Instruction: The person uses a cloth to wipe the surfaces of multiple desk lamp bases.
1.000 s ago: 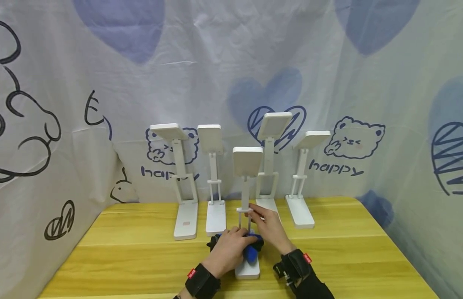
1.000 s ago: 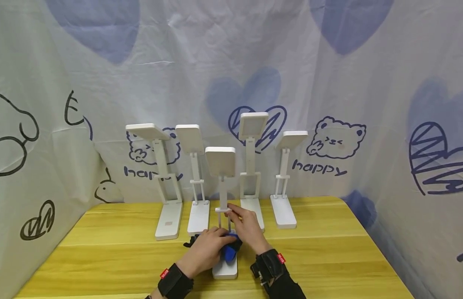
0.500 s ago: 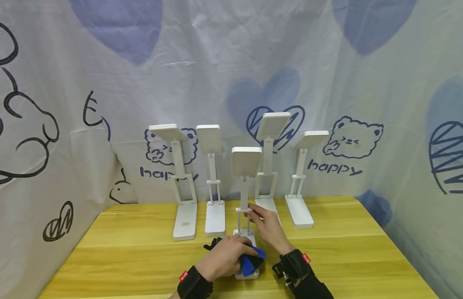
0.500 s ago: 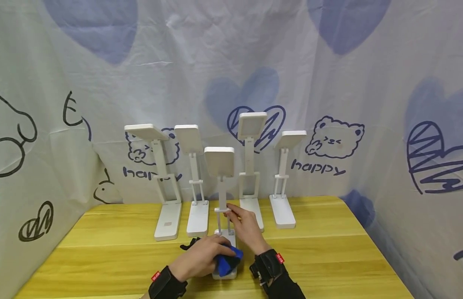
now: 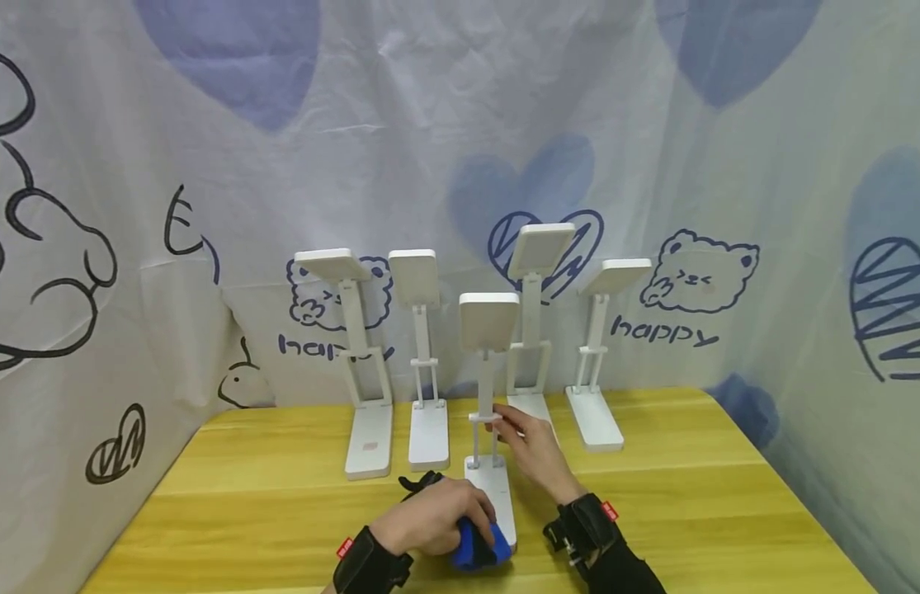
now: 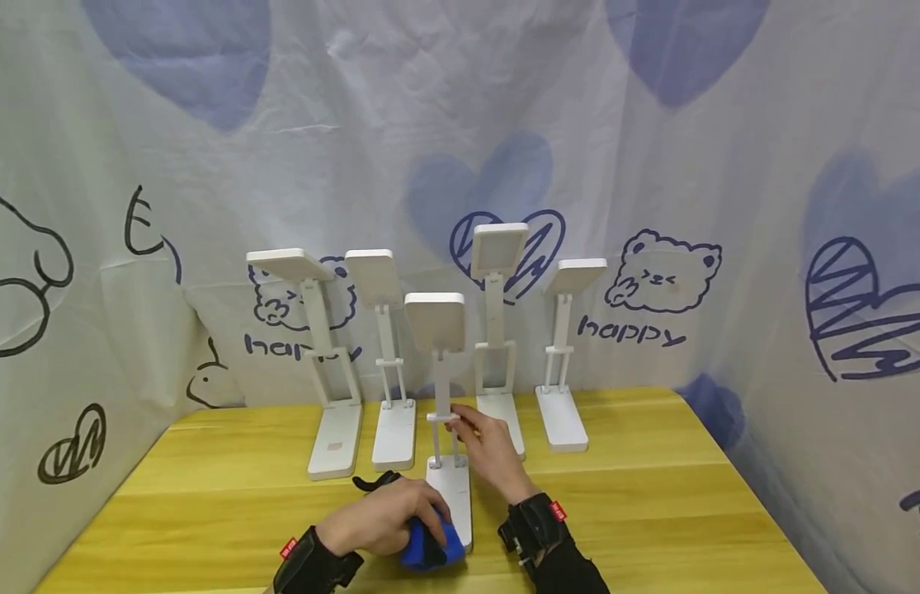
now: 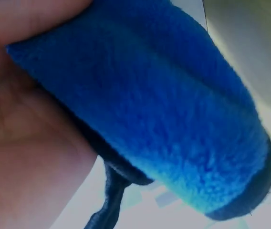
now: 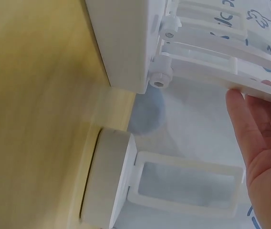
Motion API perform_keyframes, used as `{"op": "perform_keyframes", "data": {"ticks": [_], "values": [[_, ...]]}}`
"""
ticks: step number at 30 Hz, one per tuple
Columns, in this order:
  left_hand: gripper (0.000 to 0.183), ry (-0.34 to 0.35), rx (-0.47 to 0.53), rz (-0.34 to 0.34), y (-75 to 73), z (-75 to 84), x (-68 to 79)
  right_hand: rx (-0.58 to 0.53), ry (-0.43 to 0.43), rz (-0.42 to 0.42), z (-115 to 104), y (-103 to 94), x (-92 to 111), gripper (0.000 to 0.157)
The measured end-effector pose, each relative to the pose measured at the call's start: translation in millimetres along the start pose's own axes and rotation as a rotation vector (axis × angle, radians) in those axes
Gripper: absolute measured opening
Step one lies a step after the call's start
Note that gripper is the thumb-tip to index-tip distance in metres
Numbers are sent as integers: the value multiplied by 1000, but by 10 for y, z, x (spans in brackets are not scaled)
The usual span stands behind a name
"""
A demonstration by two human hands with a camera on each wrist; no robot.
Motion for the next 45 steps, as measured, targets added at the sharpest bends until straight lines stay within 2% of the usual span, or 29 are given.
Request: {"op": "perform_keyframes", "data": {"ticks": [4, 9, 19, 25, 29, 37, 45], "values": [[57, -49, 38, -5, -44, -82, 58, 14, -21, 17, 5, -6, 1, 31], [57, -159, 49, 36, -101, -241, 122, 25, -22, 37, -4, -33, 2, 29], [47, -354, -92, 197, -161, -450, 200, -34, 40, 13, 32, -20, 16, 30], [42, -391, -139, 300, -183, -478, 193, -35, 22, 25, 13, -26, 15, 29], [41, -418, -174, 334, -171, -496, 178, -42, 17, 21, 2, -19, 13, 30], [44, -475, -238, 329, -108, -512, 117, -28, 14, 24, 2, 0, 0, 28], [47, -456, -360, 315, -51, -411, -62, -43, 21, 20, -13, 6, 4, 30]]}}
Point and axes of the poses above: each hand's wrist, its own x-axis away from the middle knuckle, its own y-axis out of the palm, z = x × y, the point moved 8 cm from there along -x, towards the middle knuckle, and after that the axes turned 9 degrees about -z, right-handed, at the moved point
